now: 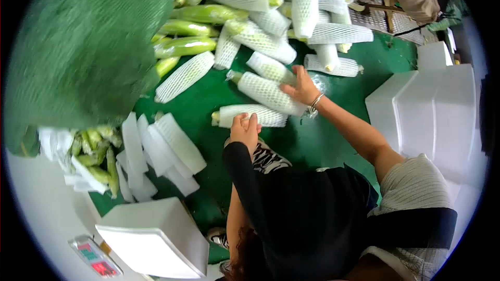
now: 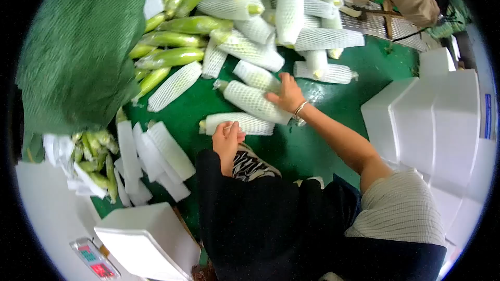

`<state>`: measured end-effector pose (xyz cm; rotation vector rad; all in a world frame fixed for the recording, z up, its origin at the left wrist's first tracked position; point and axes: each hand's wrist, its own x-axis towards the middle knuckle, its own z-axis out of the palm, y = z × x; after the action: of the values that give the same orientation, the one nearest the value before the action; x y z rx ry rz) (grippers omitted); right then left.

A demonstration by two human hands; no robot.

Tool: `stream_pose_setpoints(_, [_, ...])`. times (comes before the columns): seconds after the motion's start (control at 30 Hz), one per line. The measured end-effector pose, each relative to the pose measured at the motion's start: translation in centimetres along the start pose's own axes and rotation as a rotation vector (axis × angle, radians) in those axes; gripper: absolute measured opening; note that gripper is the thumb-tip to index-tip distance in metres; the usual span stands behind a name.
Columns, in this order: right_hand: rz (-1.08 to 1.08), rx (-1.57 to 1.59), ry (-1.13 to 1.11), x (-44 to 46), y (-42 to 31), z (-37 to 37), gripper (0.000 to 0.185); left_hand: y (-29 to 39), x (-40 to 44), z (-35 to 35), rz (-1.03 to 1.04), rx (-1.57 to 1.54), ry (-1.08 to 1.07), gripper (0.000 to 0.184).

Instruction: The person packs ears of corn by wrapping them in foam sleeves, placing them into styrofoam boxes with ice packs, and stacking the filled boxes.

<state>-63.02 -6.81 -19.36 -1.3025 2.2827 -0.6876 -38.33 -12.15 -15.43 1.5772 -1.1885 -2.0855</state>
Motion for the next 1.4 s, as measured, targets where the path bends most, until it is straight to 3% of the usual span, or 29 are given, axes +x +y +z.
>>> stream_pose_setpoints(0.03, [0.058,0.072,-0.070,0.0,2.6,1.4,0.084,-0.4,1.3,1.4,0.099,-0.150,0.027,0.051])
stream_pose_setpoints(0.1, [0.201,0.015,-0.269,0.7,0.4,0.6,0.088,1.1,3.5,3.1,0.083,-0.075,0.121,0.074])
stream_pose_setpoints(0.2, [0.049,0.107,-0.300,2.6,-2.0,1.1,0.091,3.1,6.2,4.9,0.029,0.109,0.164,0.094])
stream_pose_setpoints(0.23, [0.003,0.169,-0.336,3.5,-2.7,1.4,0.095,0.3,9.0,4.8,0.076,0.250,0.295,0.097])
stream_pose_setpoints(0.3, [-0.129,0.265,-0.422,5.4,-4.5,2.0,0.104,-0.3,9.1,3.8,0.180,0.224,0.458,0.097])
stream_pose_setpoints(0.37, [-0.057,0.271,-0.506,6.5,-6.5,2.1,0.100,0.0,8.2,2.4,0.327,0.187,0.487,0.085])
stream_pose_setpoints(0.4, [-0.105,0.244,-0.464,6.8,-7.5,1.5,0.089,0.7,6.5,1.9,0.303,0.227,0.532,0.081])
stream_pose_setpoints(0.47, [-0.053,0.310,-0.405,6.4,-9.3,-0.7,0.085,3.5,3.2,0.2,0.292,0.271,0.590,0.076])
stream_pose_setpoints(0.53, [-0.003,0.507,-0.315,5.6,-11.9,-4.2,0.072,5.4,1.0,-0.7,0.552,-0.010,0.368,0.068])
stream_pose_setpoints(0.57, [-0.008,0.696,-0.301,5.4,-13.0,-5.1,0.070,6.7,0.4,-0.7,0.548,-0.014,0.382,0.068])
stream_pose_setpoints(0.63, [-0.115,0.821,-0.323,4.8,-16.2,-6.7,0.069,10.0,0.2,-0.1,0.605,-0.509,-0.004,0.062])
stream_pose_setpoints(0.7, [-0.361,0.468,-0.308,3.5,-17.8,-6.6,0.072,12.6,0.8,0.2,0.641,-0.556,-0.083,0.060])
stream_pose_setpoints(0.73, [-0.506,0.439,-0.210,2.2,-18.3,-6.3,0.078,13.6,0.8,-0.1,0.506,-0.477,0.008,0.058])
stream_pose_setpoints(0.77, [-0.487,0.466,-0.215,1.0,-17.5,-5.6,0.083,13.8,0.9,-0.5,0.514,-0.465,0.004,0.058])
stream_pose_setpoints(0.83, [-0.330,0.581,-0.090,-1.8,-15.6,-3.7,0.075,13.3,2.1,-1.4,0.361,-0.822,0.077,0.057])
stream_pose_setpoints(0.9, [-0.080,0.866,-0.262,-4.1,-15.0,-1.4,0.060,11.6,2.8,-2.8,0.261,-1.007,-0.009,0.056])
stream_pose_setpoints(0.93, [0.035,0.889,-0.231,-4.6,-16.2,-1.3,0.046,11.4,2.6,-1.8,0.221,-0.964,0.049,0.058])
stream_pose_setpoints(1.0, [0.095,0.877,0.049,-4.1,-16.9,1.9,0.038,9.5,2.3,0.7,0.134,-0.950,0.176,0.059])
stream_pose_setpoints(1.03, [0.142,0.894,0.146,-3.3,-17.5,2.0,0.035,9.3,2.1,2.1,0.205,-0.884,0.259,0.060])
stream_pose_setpoints(1.07, [0.129,0.895,0.155,-2.7,-17.5,1.4,0.035,9.9,2.3,2.1,0.283,-0.821,0.195,0.054])
stream_pose_setpoints(1.13, [0.084,0.736,-0.158,-0.6,-17.5,-1.9,0.037,10.0,3.2,1.1,0.376,-0.778,0.085,0.050])
stream_pose_setpoints(1.17, [-0.075,0.483,-0.165,1.4,-16.4,-3.3,0.041,9.8,4.4,-0.2,0.401,-0.808,0.031,0.050])
stream_pose_setpoints(1.2, [-0.245,0.389,0.021,3.9,-15.8,-5.3,0.046,10.7,4.1,-1.4,0.405,-0.781,0.034,0.050])
stream_pose_setpoints(1.23, [-0.390,0.082,0.392,8.1,-15.1,-7.4,0.048,11.3,3.6,-2.3,0.433,-0.686,0.072,0.050])
stream_pose_setpoints(1.27, [-0.369,0.061,0.496,13.0,-14.0,-9.3,0.053,11.4,3.4,-2.5,0.437,-0.648,0.118,0.051])
stream_pose_setpoints(1.3, [-0.085,0.177,0.444,17.1,-14.7,-11.0,0.065,11.3,3.1,-2.7,0.434,-0.600,0.165,0.054])
stream_pose_setpoints(1.37, [0.258,0.044,0.403,25.0,-16.0,-11.4,0.097,9.3,3.6,-2.5,0.399,-0.583,0.125,0.058])
stream_pose_setpoints(1.4, [0.445,-0.006,0.335,26.6,-17.4,-11.7,0.103,8.3,4.1,-2.2,0.376,-0.591,0.076,0.061])
